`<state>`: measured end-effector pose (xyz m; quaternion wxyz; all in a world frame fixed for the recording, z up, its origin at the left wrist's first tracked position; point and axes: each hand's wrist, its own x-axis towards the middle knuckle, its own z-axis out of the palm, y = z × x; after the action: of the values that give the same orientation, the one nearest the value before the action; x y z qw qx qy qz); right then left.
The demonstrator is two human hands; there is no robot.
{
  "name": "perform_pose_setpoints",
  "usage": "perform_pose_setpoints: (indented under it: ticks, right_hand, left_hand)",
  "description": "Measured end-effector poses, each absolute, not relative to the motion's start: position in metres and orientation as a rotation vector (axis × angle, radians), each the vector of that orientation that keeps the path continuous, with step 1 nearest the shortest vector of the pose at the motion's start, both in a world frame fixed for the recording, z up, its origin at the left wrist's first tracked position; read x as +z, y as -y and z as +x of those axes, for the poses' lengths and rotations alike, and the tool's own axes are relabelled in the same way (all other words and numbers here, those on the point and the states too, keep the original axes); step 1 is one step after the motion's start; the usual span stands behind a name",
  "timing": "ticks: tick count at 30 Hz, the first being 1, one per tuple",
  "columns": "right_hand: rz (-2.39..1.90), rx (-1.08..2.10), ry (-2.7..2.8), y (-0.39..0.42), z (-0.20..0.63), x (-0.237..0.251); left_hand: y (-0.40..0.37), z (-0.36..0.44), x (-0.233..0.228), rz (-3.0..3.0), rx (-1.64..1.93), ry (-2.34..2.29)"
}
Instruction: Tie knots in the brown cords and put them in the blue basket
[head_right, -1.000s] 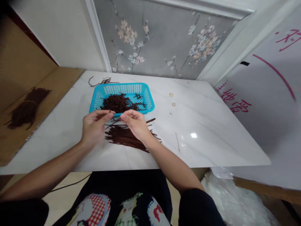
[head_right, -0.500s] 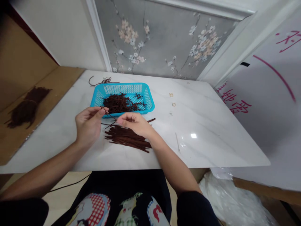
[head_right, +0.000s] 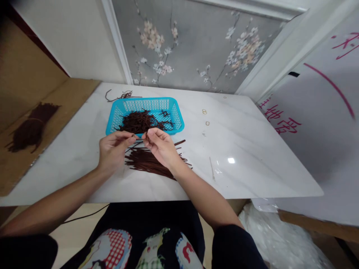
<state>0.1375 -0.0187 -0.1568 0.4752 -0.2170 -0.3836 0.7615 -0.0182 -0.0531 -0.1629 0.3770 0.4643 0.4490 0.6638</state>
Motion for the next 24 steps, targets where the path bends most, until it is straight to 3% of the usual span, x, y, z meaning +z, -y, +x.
perform_pose_setpoints:
  ticks: [13,24]
  right_hand:
    - [-0.687,1.544,1.202,0.0266,0.1328,-0.158]
    - [-0.648,1.604,1.175,0.0242,0.1323,-0.1661]
  left_hand:
    - [0.0579,-0.0246,-0.162,1.926,1.827,-1.288]
    - [0.0588,-0.0246,-0.166,1.971,1.829,-1.267]
